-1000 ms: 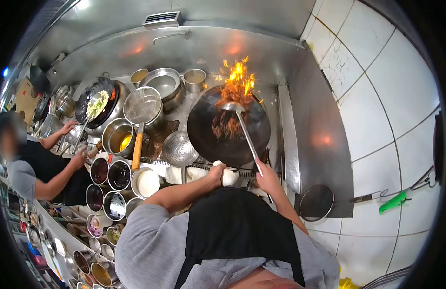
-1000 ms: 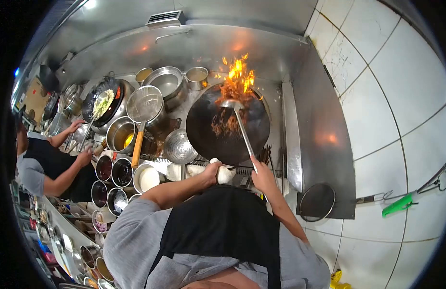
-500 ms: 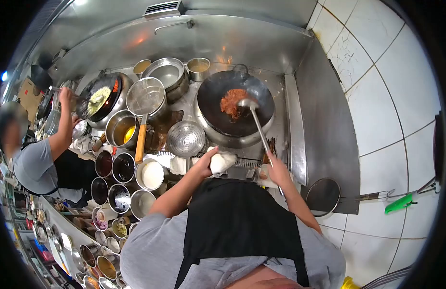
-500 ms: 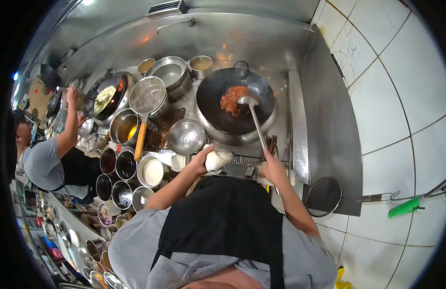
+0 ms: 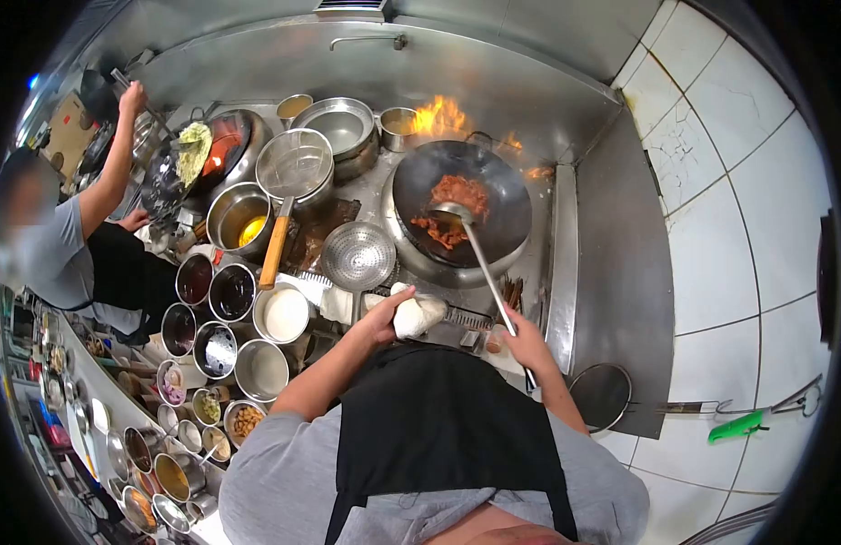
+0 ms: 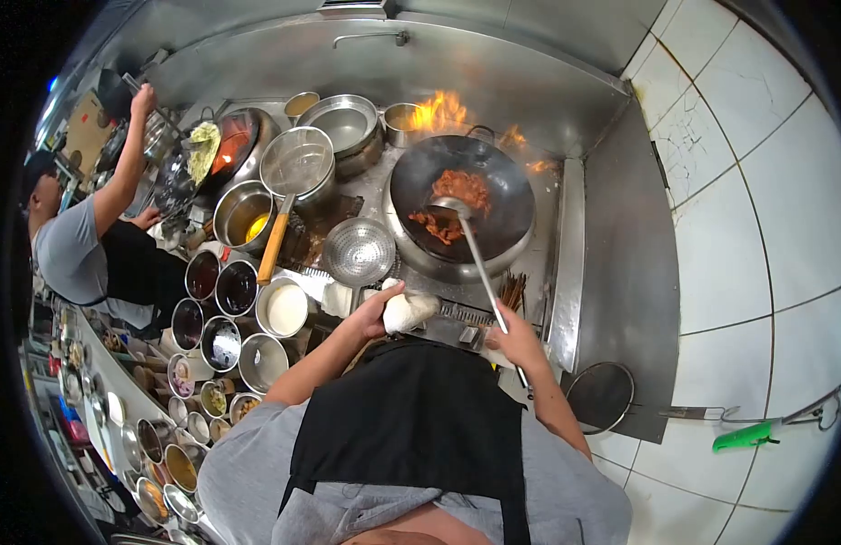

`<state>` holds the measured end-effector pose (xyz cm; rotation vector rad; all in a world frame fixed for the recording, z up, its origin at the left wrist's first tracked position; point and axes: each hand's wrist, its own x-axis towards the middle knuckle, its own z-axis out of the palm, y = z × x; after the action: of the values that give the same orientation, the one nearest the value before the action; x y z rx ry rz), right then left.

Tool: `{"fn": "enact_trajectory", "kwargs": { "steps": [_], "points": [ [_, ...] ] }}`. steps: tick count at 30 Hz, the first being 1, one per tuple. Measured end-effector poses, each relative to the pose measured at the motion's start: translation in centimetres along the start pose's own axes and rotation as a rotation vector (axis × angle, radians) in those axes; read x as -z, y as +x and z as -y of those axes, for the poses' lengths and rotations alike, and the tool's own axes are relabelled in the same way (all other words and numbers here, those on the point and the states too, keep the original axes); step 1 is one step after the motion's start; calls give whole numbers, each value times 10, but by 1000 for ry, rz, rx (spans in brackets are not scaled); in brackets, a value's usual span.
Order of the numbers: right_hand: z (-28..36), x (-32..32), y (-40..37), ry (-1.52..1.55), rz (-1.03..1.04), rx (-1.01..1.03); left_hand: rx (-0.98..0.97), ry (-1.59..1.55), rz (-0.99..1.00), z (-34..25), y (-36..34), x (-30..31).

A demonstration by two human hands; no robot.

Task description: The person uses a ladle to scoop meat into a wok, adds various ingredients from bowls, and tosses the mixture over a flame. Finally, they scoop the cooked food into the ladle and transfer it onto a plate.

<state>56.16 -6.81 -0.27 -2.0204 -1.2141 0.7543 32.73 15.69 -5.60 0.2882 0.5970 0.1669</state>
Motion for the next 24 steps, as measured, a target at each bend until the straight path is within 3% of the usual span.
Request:
{"fn": "enact_trajectory", "kwargs": {
  "steps": [2,3,5,8,11,12,15,18,20,22,24],
  "points": [
    [1,11,14,-119,-63,-38,6,60,-27,-5,14,-6],
    [22,18,26,-205,-60,-152,8,91,-9,-9,26,-8],
    [-13,2,67,-247,-171,-54,-15,156,-24,-15,61,-7],
    [-9,-19,97,-211,-175,-36,-90,204,-142,-23,116,-15],
    [1,-33,68,-143,-161,55,-75,305,-374,-29,137,-36],
    [-4,-33,49,-142,-167,55,-76,310,-371,-28,144,-37],
    [3,-18,1,4,-18,62,-207,328,-497,-19,184,-15],
    [49,3,-44,-29,28,-139,-162,225,-535,-20,191,-14],
    [66,6,-60,49,23,-148,-194,282,-534,-20,208,9],
    [78,20,-77,124,-4,-51,-175,242,-324,-21,213,25],
    [104,58,-97,594,222,-343,-175,235,-310,-13,174,4]
  ]
}}
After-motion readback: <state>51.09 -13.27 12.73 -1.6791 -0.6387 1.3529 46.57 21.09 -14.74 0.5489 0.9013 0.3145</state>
